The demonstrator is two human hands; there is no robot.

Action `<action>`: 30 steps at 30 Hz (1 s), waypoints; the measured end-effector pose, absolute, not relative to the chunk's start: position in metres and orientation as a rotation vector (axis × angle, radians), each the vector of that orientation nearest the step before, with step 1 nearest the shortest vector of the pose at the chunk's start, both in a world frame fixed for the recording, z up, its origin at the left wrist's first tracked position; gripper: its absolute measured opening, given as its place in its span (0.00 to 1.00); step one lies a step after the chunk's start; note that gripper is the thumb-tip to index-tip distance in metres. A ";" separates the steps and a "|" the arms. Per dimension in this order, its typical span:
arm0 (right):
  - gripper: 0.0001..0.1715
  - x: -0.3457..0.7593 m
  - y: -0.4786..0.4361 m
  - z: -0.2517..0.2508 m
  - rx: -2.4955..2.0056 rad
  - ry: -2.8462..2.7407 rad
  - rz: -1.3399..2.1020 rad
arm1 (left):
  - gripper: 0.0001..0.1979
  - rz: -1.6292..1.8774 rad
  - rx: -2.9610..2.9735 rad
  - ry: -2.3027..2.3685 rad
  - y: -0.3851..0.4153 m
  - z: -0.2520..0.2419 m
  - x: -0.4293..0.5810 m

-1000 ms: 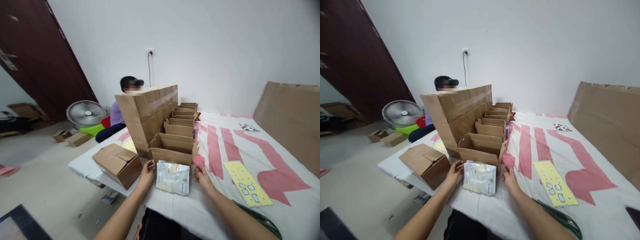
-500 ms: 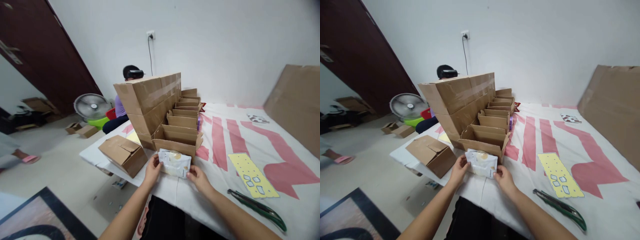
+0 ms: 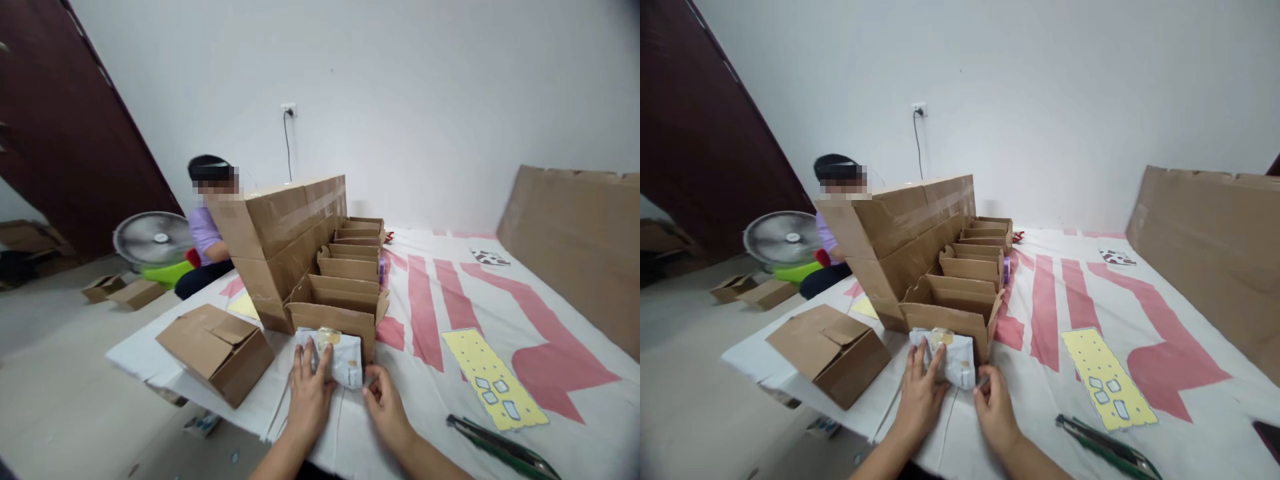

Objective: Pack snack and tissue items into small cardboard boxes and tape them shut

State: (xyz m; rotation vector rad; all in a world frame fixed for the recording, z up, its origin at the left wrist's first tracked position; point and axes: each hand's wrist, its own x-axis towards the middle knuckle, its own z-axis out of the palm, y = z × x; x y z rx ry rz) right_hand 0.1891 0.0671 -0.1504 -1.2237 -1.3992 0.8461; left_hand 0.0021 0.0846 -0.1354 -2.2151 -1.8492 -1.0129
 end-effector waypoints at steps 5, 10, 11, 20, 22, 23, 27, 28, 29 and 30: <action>0.16 0.190 0.069 -0.152 -1.235 -1.332 0.873 | 0.37 -1.005 -2.169 -1.904 0.105 -0.130 0.006; 0.16 0.189 0.069 -0.154 -1.235 -1.328 0.918 | 0.35 -0.941 -2.202 -1.958 0.117 -0.125 0.007; 0.16 0.189 0.069 -0.154 -1.232 -1.332 0.924 | 0.35 -0.925 -2.208 -1.973 0.120 -0.124 0.007; 0.14 0.188 0.067 -0.154 -1.224 -1.387 0.922 | 0.36 -0.551 -2.225 -2.021 0.156 -0.098 0.011; 0.13 0.188 0.067 -0.153 -1.230 -1.423 0.898 | 0.37 -0.447 -2.223 -2.030 0.164 -0.091 0.014; 0.13 0.188 0.067 -0.152 -1.235 -1.446 0.885 | 0.37 -0.405 -2.222 -2.034 0.167 -0.088 0.016; 0.12 0.188 0.067 -0.148 -1.250 -1.531 0.846 | 0.36 -0.338 -2.229 -2.067 0.177 -0.079 0.023; 0.12 0.189 0.067 -0.147 -1.250 -1.543 0.838 | 0.36 -0.341 -2.235 -2.078 0.179 -0.077 0.025; 0.12 0.189 0.068 -0.146 -1.249 -1.553 0.832 | 0.36 -0.347 -2.241 -2.088 0.180 -0.076 0.026; 0.12 0.189 0.068 -0.146 -1.249 -1.558 0.827 | 0.35 -0.352 -2.248 -2.096 0.181 -0.076 0.027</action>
